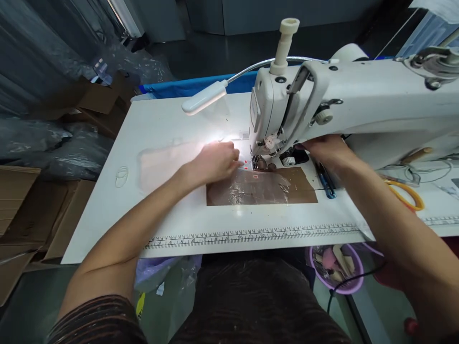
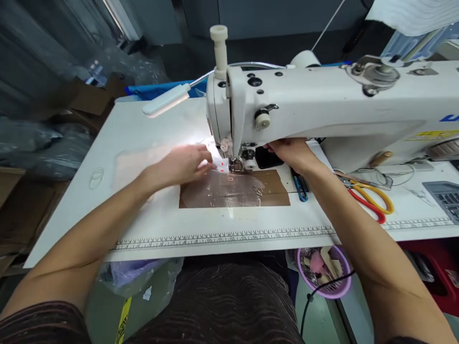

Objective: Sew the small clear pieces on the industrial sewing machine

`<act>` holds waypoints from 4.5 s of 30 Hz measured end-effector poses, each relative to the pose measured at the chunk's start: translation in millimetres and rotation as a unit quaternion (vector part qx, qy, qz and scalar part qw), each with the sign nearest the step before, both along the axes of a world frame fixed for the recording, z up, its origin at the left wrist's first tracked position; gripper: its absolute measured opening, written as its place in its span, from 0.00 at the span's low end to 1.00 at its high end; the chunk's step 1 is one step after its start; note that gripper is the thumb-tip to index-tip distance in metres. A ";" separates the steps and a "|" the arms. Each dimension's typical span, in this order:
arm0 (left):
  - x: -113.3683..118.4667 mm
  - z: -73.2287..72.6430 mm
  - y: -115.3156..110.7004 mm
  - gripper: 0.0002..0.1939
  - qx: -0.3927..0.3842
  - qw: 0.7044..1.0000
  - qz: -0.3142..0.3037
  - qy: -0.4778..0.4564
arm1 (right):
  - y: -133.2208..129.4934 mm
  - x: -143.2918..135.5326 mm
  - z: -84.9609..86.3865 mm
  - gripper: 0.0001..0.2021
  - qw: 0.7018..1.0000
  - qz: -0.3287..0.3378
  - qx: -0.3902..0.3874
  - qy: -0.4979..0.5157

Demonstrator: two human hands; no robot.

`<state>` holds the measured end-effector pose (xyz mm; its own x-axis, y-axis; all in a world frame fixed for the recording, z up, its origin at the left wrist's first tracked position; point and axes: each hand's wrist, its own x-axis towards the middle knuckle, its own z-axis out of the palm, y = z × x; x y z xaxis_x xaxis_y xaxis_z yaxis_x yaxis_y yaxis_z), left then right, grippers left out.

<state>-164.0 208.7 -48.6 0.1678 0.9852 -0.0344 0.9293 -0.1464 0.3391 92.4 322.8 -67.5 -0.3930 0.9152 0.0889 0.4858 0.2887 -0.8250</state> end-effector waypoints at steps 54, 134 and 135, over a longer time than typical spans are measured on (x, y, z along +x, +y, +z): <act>17.2 -60.5 -58.2 0.16 0.344 0.902 -0.128 0.229 | -96.0 8.1 -21.7 0.18 0.961 0.109 0.119 -0.226; -36.9 -13.2 -84.5 0.10 0.237 0.969 -0.022 0.059 | -115.1 -48.1 -30.1 0.12 0.877 0.315 0.352 -0.087; -42.8 -11.8 -73.7 0.11 0.227 0.972 -0.015 0.062 | -113.2 -50.7 -32.8 0.13 0.878 0.302 0.352 -0.116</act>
<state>-206.8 135.0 -60.4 0.2195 0.8981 0.3810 0.9518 -0.2830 0.1187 41.7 209.7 -100.4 -0.8697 0.2843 0.4035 0.2003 0.9504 -0.2379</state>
